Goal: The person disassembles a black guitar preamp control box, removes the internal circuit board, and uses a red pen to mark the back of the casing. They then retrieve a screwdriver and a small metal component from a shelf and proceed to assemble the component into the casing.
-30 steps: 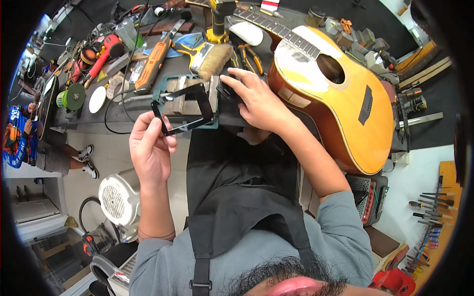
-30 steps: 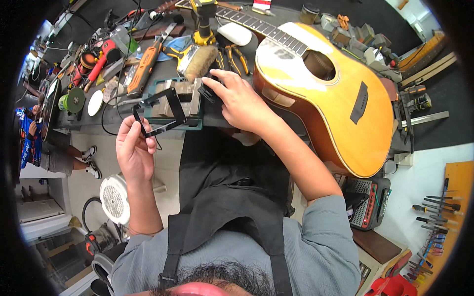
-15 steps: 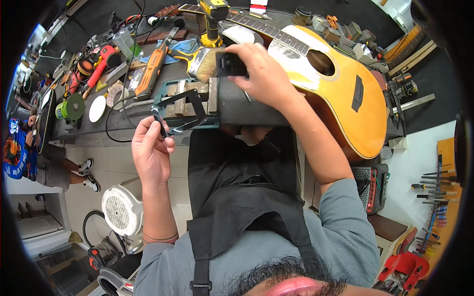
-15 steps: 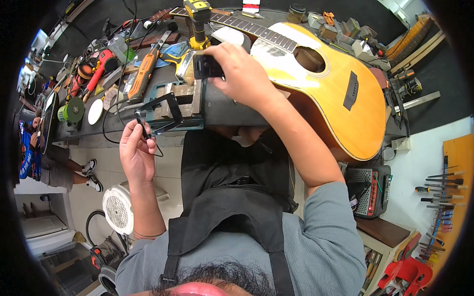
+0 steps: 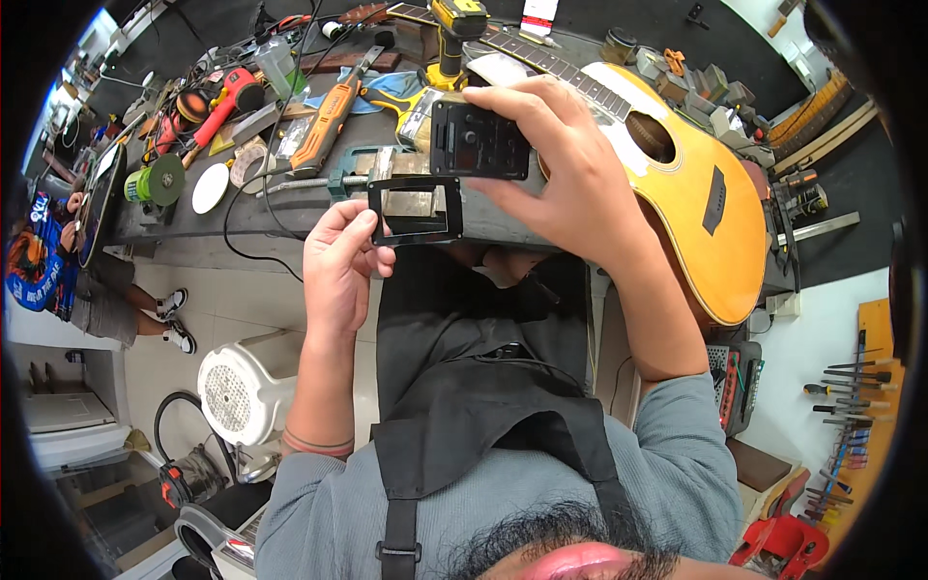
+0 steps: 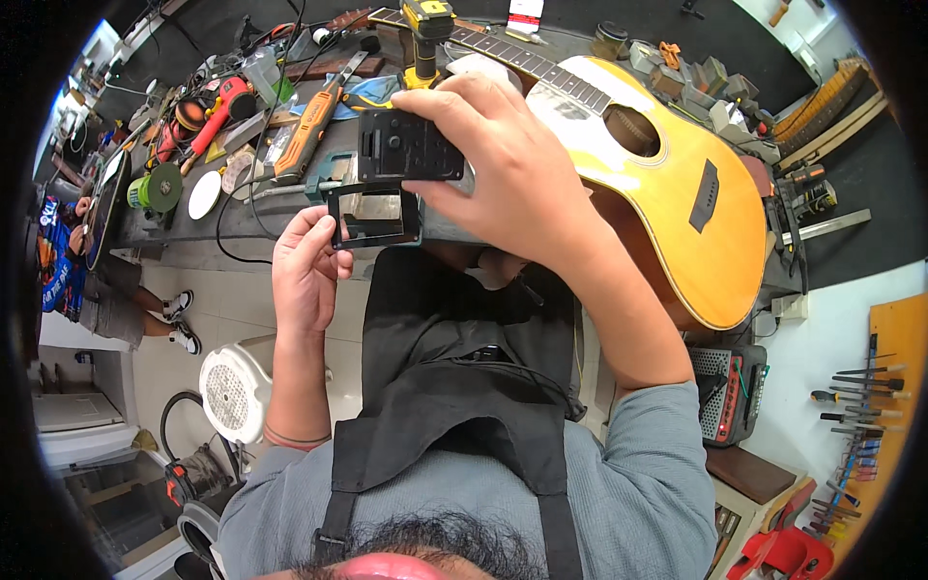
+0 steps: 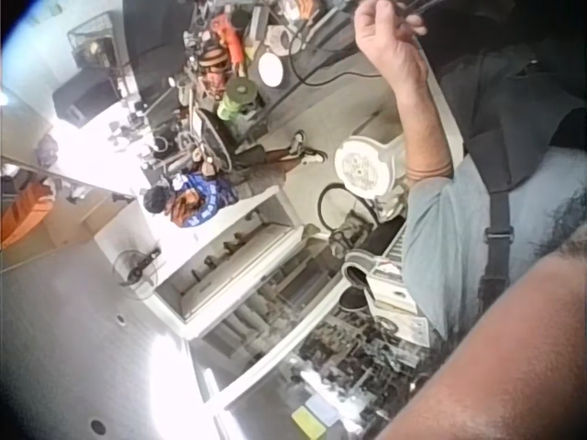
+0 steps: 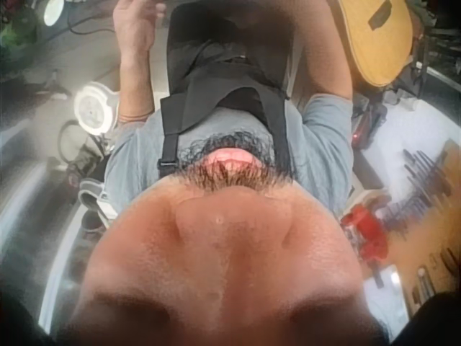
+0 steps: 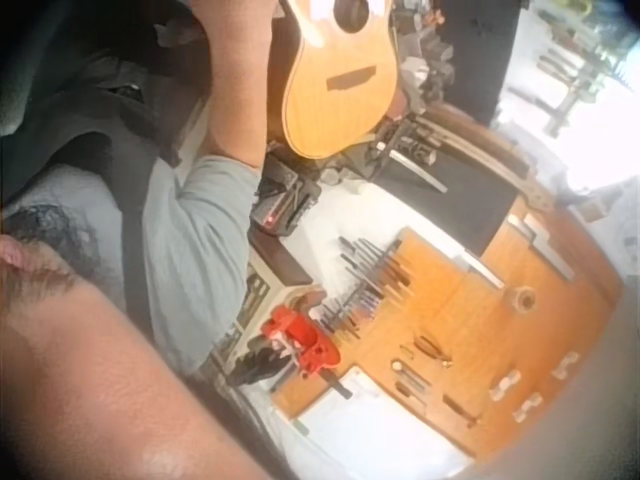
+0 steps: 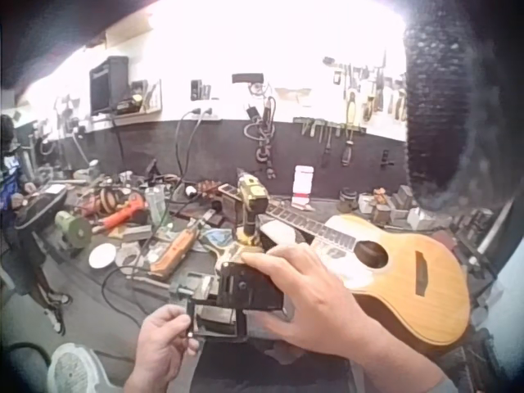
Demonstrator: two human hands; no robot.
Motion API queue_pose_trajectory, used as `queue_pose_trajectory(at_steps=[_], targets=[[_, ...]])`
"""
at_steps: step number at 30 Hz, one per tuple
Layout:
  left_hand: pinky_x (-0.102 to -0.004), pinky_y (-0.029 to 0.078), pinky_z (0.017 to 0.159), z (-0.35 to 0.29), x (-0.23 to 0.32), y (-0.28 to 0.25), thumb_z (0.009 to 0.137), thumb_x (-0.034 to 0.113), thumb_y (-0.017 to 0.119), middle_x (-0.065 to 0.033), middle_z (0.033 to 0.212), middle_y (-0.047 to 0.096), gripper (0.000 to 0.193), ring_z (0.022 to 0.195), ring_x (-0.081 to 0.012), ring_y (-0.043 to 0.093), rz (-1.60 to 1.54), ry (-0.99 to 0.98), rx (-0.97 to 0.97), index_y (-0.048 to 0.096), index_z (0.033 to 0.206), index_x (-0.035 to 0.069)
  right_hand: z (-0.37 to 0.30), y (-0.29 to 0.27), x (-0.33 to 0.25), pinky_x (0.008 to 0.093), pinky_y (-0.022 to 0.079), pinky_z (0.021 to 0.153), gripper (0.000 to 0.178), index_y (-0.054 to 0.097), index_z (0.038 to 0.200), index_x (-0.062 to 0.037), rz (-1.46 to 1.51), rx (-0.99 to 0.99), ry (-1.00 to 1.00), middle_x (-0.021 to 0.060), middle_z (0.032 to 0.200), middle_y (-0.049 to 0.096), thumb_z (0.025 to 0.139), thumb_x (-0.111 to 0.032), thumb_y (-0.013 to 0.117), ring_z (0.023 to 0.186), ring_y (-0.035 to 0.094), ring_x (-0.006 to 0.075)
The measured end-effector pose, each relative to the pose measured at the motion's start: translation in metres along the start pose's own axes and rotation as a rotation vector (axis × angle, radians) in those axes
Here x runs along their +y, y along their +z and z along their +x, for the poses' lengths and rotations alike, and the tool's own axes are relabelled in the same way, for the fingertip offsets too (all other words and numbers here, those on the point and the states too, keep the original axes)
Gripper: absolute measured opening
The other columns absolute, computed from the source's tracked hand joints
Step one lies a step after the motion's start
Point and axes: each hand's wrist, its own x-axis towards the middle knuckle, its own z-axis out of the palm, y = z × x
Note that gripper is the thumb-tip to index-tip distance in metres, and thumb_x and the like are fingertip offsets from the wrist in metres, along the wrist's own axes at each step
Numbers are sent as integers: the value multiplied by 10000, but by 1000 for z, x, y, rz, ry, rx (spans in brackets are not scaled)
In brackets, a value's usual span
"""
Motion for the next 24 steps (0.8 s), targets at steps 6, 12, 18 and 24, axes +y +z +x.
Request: queue_pose_trajectory(at_steps=[6,12,18,24], targets=[[-216,535,502,0,1,6,1109,125,685,-43,943,757,130,618,-98,704,71,-70,-19,722,1200,39,-23,-5,-1,474,531,1128,749,645,1468,-112,127,-183,-34,138,1359,656,765,-59,899,1289,621,389],[-212,524,496,-1,-5,11,1103,141,683,-30,918,743,130,610,-88,692,138,-105,-40,711,1179,40,-39,-9,11,451,535,1131,730,666,1436,-97,222,-149,4,146,1329,669,741,5,863,1291,632,376],[-206,515,513,6,-12,18,1109,157,672,-26,919,741,134,621,-85,679,128,-120,-38,701,1170,41,26,-46,31,317,608,939,711,435,1639,8,784,161,352,122,1283,749,1066,-210,796,1085,729,154],[-235,548,554,15,-19,19,1098,171,693,-29,915,756,144,644,-110,700,50,-108,-24,701,1170,47,113,-79,26,294,625,873,481,594,1412,65,592,366,299,119,1163,763,1077,-226,779,989,741,160]])
